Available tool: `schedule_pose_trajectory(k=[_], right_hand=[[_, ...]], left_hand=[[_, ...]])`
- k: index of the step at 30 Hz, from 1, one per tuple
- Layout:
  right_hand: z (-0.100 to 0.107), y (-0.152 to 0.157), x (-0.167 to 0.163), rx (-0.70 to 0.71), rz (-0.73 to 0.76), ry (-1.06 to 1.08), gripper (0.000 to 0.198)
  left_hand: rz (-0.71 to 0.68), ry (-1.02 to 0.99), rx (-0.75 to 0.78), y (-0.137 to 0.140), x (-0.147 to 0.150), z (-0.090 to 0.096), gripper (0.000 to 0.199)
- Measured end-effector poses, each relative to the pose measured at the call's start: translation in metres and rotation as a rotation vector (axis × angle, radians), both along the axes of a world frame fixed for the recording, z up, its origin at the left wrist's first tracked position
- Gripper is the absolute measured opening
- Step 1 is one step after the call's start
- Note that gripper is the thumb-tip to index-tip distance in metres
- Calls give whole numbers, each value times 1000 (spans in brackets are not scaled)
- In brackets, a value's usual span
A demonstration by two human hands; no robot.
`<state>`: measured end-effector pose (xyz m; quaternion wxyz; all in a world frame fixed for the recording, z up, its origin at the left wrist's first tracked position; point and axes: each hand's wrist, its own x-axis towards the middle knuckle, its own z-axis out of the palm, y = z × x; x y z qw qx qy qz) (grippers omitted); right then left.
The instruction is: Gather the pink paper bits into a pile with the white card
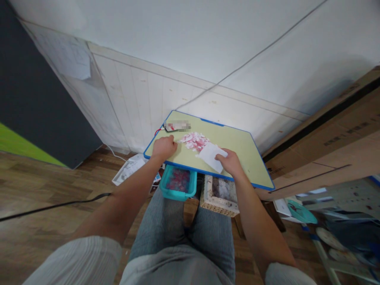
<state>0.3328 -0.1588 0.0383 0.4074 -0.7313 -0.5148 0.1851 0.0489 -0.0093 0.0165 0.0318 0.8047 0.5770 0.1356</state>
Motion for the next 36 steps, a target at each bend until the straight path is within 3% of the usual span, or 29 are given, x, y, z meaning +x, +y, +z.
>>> schedule_pose_trajectory(k=[4, 16, 22, 28, 36], right_hand=[[6, 0, 6, -7, -4, 2, 34], [-8, 2, 5, 30, -61, -27, 43], [2, -6, 1, -26, 11, 3, 37], [15, -18, 4, -63, -41, -6, 35], [23, -36, 14, -138, 1, -90, 31]], left_hand=[[8, -1, -10, 1, 0, 0, 44], [-7, 27, 38, 4, 0, -4, 41], [-1, 22, 26, 2, 0, -2, 42], [-10, 32, 35, 3, -1, -4, 42], [-13, 35, 68, 9, -1, -11, 41]])
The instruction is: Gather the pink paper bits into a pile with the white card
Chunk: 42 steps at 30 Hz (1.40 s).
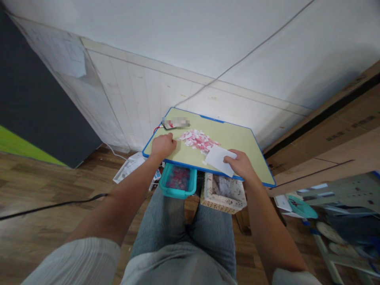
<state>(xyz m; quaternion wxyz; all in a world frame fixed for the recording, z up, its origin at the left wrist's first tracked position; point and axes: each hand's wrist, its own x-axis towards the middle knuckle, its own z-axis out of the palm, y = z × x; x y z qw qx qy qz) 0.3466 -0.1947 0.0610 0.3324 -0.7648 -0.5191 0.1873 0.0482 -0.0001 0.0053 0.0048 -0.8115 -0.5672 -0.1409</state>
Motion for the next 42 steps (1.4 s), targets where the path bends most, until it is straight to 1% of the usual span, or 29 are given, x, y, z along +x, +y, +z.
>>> schedule_pose_trajectory(k=[2, 5, 8, 10, 14, 19, 22, 24, 26, 30, 33, 35, 37, 40, 42], right_hand=[[5, -6, 4, -12, -21, -30, 28], [8, -12, 3, 6, -34, -32, 28], [6, -13, 0, -6, -13, -14, 28], [3, -15, 3, -26, -27, -14, 28], [1, -26, 18, -33, -94, -24, 30], [4, -51, 44, -94, -126, 57, 33], [7, -61, 58, -91, -155, -2, 34], [7, -63, 61, -57, -196, -25, 35], [7, -62, 60, -39, -201, 7, 35], [8, -62, 55, -92, -122, 48, 29], [12, -63, 55, -110, -138, 26, 25], [12, -62, 55, -83, -170, 33, 28], [10, -59, 52, -53, -162, 48, 31], [8, -55, 50, -78, -123, 71, 33], [9, -56, 53, -108, -145, 63, 34]], left_hand=[[1, 5, 4, 0, 0, 0, 41], [2, 12, 12, -2, 0, 1, 41], [0, 12, 3, -4, 0, 4, 42], [2, 11, -5, -5, 1, 6, 41], [1, 5, -6, -6, 1, 7, 40], [8, 16, -18, -5, 1, 6, 41], [7, 18, -9, -5, 1, 6, 41], [13, 18, -13, -6, 1, 6, 41], [24, 19, -28, -7, 2, 8, 42], [30, 24, -50, -9, 2, 11, 43], [34, 28, -52, -9, 2, 11, 44], [32, 30, -46, -8, 2, 10, 44], [26, 29, -35, -7, 2, 8, 44], [16, 26, -16, -6, 1, 6, 43], [16, 27, -9, -4, 1, 5, 42]])
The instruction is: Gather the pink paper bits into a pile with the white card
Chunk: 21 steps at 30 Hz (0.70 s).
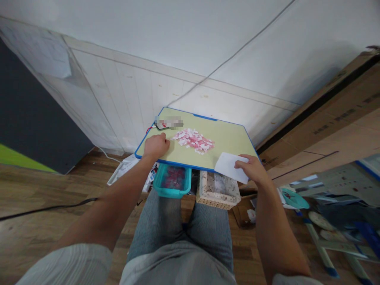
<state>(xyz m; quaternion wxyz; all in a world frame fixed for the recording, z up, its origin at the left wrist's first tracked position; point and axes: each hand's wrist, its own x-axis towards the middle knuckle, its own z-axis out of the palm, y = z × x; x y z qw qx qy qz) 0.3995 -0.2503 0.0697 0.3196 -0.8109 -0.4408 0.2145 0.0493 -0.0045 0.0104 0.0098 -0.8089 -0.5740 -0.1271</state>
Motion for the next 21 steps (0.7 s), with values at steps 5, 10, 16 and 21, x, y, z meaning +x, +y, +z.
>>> schedule_pose_trajectory(k=[5, 10, 16, 21], right_hand=[[1, 1, 4, 110, -75, -16, 31], [-11, 25, -19, 172, 3, -19, 31], [-25, 60, -37, 197, 47, -93, 35], [-20, 56, -22, 138, 11, -102, 28]], left_hand=[[-4, -2, -1, 1, 0, 0, 41], [2, -5, -30, -2, 0, 4, 42], [13, 8, -21, -4, 0, 5, 41], [-12, -5, -12, -3, 0, 5, 40]])
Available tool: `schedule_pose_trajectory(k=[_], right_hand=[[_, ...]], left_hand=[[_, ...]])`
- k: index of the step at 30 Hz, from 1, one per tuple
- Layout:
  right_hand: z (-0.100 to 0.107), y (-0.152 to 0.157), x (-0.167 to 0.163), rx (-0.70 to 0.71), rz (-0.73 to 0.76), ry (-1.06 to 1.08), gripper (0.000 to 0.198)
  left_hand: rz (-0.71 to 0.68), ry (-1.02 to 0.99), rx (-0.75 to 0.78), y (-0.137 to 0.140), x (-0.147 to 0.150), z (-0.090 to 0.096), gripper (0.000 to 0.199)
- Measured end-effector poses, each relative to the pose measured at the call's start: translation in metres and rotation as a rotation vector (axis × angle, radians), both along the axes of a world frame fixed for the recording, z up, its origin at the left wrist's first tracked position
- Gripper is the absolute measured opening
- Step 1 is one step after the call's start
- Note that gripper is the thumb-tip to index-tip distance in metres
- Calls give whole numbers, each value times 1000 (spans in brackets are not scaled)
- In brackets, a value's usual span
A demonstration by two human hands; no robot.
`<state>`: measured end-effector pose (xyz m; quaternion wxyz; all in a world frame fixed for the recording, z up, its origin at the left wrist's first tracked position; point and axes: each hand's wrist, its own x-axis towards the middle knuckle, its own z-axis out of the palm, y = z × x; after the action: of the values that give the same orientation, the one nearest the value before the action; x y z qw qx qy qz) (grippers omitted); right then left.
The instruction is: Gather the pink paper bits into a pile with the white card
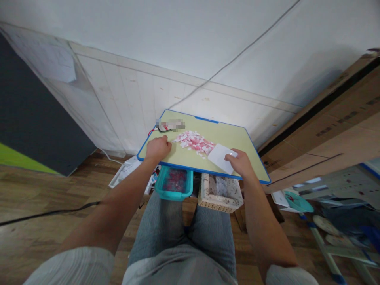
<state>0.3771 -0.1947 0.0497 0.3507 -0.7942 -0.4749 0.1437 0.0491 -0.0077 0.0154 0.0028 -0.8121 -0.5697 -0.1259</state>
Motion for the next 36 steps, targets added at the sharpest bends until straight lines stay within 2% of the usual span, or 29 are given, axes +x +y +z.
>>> schedule_pose_trajectory(k=[4, 10, 19, 24, 27, 33, 36], right_hand=[[8, -7, 1, 22, -47, -39, 28], [2, -2, -16, 9, 40, 45, 34], [8, -9, -11, 22, 14, 20, 30], [13, -10, -14, -43, 51, -29, 23], [16, -12, -11, -22, 32, -64, 21], [8, 10, -24, 48, 41, -48, 33], [5, 21, -32, 48, 61, -87, 32]], left_hand=[[11, -1, -21, -1, 1, 2, 42], [24, 6, -29, -3, 2, 4, 42], [6, -6, -15, -1, 1, 0, 43], [19, -10, -34, -1, 1, 1, 42], [8, -18, -19, 0, 0, 0, 42], [2, -7, 0, 2, 0, -3, 42], [-5, -6, 17, 3, 0, -5, 41]])
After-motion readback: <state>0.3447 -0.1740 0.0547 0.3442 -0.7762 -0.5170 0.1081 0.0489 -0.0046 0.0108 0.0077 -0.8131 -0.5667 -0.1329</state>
